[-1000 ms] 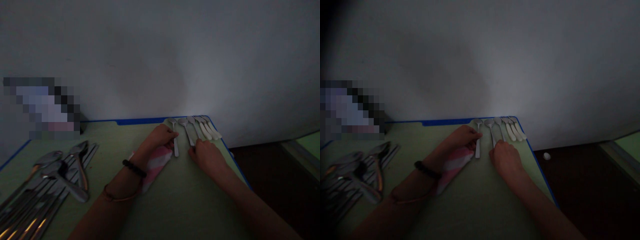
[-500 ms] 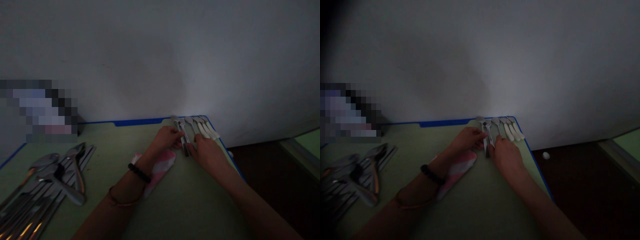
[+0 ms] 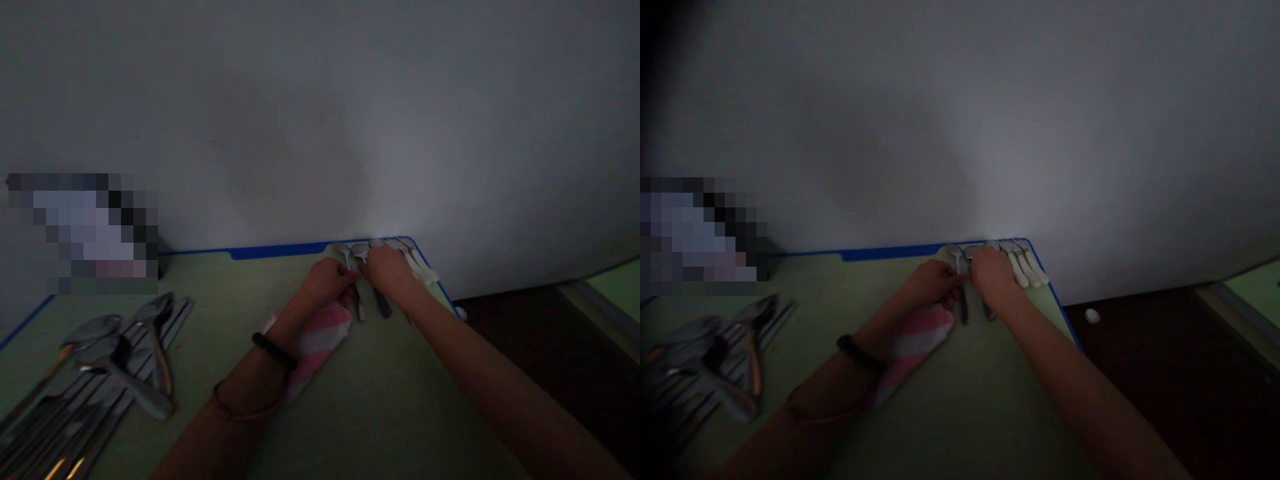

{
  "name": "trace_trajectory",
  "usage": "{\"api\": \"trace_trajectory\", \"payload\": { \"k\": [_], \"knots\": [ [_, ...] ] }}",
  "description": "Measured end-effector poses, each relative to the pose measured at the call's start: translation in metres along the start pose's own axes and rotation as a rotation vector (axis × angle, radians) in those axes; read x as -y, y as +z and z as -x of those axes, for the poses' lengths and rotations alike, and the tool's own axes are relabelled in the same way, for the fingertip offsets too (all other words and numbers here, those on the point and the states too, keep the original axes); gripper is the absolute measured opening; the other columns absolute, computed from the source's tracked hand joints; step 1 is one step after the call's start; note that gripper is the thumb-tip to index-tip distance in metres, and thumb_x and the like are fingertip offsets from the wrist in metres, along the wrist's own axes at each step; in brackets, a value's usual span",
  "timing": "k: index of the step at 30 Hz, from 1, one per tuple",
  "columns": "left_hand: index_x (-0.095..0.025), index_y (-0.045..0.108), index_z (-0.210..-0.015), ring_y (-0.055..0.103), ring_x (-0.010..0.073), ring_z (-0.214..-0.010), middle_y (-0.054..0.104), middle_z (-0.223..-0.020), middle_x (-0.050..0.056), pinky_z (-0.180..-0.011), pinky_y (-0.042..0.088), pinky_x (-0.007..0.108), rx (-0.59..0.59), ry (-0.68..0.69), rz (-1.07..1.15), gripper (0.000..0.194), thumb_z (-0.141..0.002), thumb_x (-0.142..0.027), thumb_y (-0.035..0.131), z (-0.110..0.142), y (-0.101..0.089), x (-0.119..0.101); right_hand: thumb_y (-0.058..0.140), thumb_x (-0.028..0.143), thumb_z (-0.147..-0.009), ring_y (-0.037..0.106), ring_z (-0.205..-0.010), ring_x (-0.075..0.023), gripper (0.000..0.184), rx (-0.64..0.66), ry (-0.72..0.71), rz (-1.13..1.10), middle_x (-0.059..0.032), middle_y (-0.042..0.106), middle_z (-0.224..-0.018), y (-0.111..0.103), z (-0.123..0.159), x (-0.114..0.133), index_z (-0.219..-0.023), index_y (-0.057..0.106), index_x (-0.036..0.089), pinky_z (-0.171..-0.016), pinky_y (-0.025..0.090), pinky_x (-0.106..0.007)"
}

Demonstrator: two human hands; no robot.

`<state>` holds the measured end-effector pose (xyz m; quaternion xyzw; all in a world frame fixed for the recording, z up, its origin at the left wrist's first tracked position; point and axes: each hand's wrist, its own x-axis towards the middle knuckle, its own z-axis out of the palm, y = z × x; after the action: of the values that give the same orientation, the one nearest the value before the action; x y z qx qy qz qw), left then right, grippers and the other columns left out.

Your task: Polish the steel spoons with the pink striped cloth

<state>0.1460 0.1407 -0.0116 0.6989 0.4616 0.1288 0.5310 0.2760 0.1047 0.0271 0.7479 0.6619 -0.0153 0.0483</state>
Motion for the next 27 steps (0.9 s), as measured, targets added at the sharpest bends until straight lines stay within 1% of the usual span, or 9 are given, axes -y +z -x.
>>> {"api": "trace_trajectory", "payload": {
  "k": [3,6,9,12,15,18,21,24,27],
  "knots": [
    [-0.015,0.058,-0.055,0.062,0.0127,-0.044,0.065,-0.054,0.004,-0.046,0.049,0.02,0.009,0.005,-0.005,0.029,-0.082,-0.027,0.058,-0.001,-0.001,0.001,0.042,0.019,-0.084,0.062,-0.094,-0.0266,0.028,-0.008,0.019,0.018,-0.0189,0.065,-0.1,0.003,-0.005,-0.001,-0.1,0.063,0.009,-0.077,0.045,-0.033],
    [-0.014,0.058,-0.056,0.061,0.0124,-0.044,0.064,-0.053,0.004,-0.045,0.049,0.02,0.013,0.007,0.009,0.029,-0.083,-0.026,0.056,-0.001,-0.001,0.002,0.039,0.018,-0.085,0.062,-0.093,-0.0253,0.028,-0.04,0.052,0.007,-0.0175,0.066,-0.098,0.007,-0.005,-0.004,-0.099,0.062,0.01,-0.077,0.045,-0.032],
    [-0.014,0.058,-0.055,0.06,0.0118,-0.043,0.063,-0.05,0.003,-0.045,0.049,0.02,0.011,0.006,0.027,0.03,-0.083,-0.024,0.055,-0.002,0.0,0.002,0.037,0.021,-0.087,0.062,-0.093,-0.0251,0.029,-0.08,0.049,0.013,-0.0172,0.065,-0.097,0.009,-0.002,-0.005,-0.098,0.061,0.008,-0.078,0.044,-0.031],
    [-0.014,0.058,-0.054,0.06,0.0116,-0.043,0.062,-0.049,0.002,-0.045,0.049,0.02,0.009,0.012,0.052,0.03,-0.082,-0.026,0.057,-0.003,0.0,0.003,0.039,0.025,-0.088,0.061,-0.094,-0.0251,0.03,-0.074,0.065,0.009,-0.0169,0.065,-0.097,0.009,0.003,-0.004,-0.097,0.062,0.009,-0.08,0.043,-0.032],
    [-0.015,0.058,-0.052,0.059,0.0119,-0.041,0.061,-0.047,0.002,-0.044,0.049,0.021,0.004,0.014,0.092,0.031,-0.081,-0.026,0.059,-0.004,0.001,0.004,0.044,0.032,-0.087,0.06,-0.095,-0.0263,0.031,-0.034,0.087,-0.028,-0.0177,0.065,-0.096,0.006,0.012,-0.004,-0.095,0.062,0.009,-0.08,0.043,-0.034],
    [-0.015,0.056,-0.053,0.058,0.0122,-0.04,0.059,-0.046,0.001,-0.043,0.049,0.022,0.004,0.016,0.158,0.031,-0.082,-0.027,0.059,-0.004,0.001,0.003,0.048,0.038,-0.085,0.06,-0.096,-0.0269,0.035,-0.072,0.112,-0.086,-0.0178,0.065,-0.096,0.0,0.024,-0.007,-0.101,0.06,0.008,-0.08,0.043,-0.036],
    [-0.015,0.056,-0.063,0.06,0.0117,-0.044,0.06,-0.051,0.0,-0.047,0.052,0.024,0.006,0.029,0.252,0.024,-0.085,-0.026,0.057,-0.002,0.001,-0.001,0.046,0.041,-0.086,0.061,-0.092,-0.0239,0.035,-0.098,0.05,-0.207,-0.0136,0.067,-0.094,-0.005,0.036,-0.011,-0.1,0.061,0.012,-0.08,0.043,-0.034],
    [-0.015,0.055,-0.075,0.063,0.0102,-0.051,0.063,-0.06,-0.002,-0.056,0.056,0.026,-0.008,0.058,0.338,0.014,-0.087,-0.023,0.057,0.0,0.004,-0.007,0.047,0.039,-0.086,0.062,-0.087,-0.0205,0.03,-0.06,-0.035,-0.311,-0.0097,0.068,-0.091,-0.006,0.043,-0.011,-0.094,0.064,0.016,-0.078,0.043,-0.031],
    [-0.015,0.054,-0.077,0.064,0.0095,-0.056,0.063,-0.064,-0.002,-0.059,0.056,0.025,-0.032,0.096,0.37,0.012,-0.086,-0.021,0.057,0.0,0.011,-0.011,0.048,0.034,-0.085,0.063,-0.087,-0.0197,0.026,-0.088,-0.04,-0.334,-0.0086,0.069,-0.089,-0.002,0.046,-0.009,-0.095,0.064,0.016,-0.077,0.043,-0.03]
  ]
}}
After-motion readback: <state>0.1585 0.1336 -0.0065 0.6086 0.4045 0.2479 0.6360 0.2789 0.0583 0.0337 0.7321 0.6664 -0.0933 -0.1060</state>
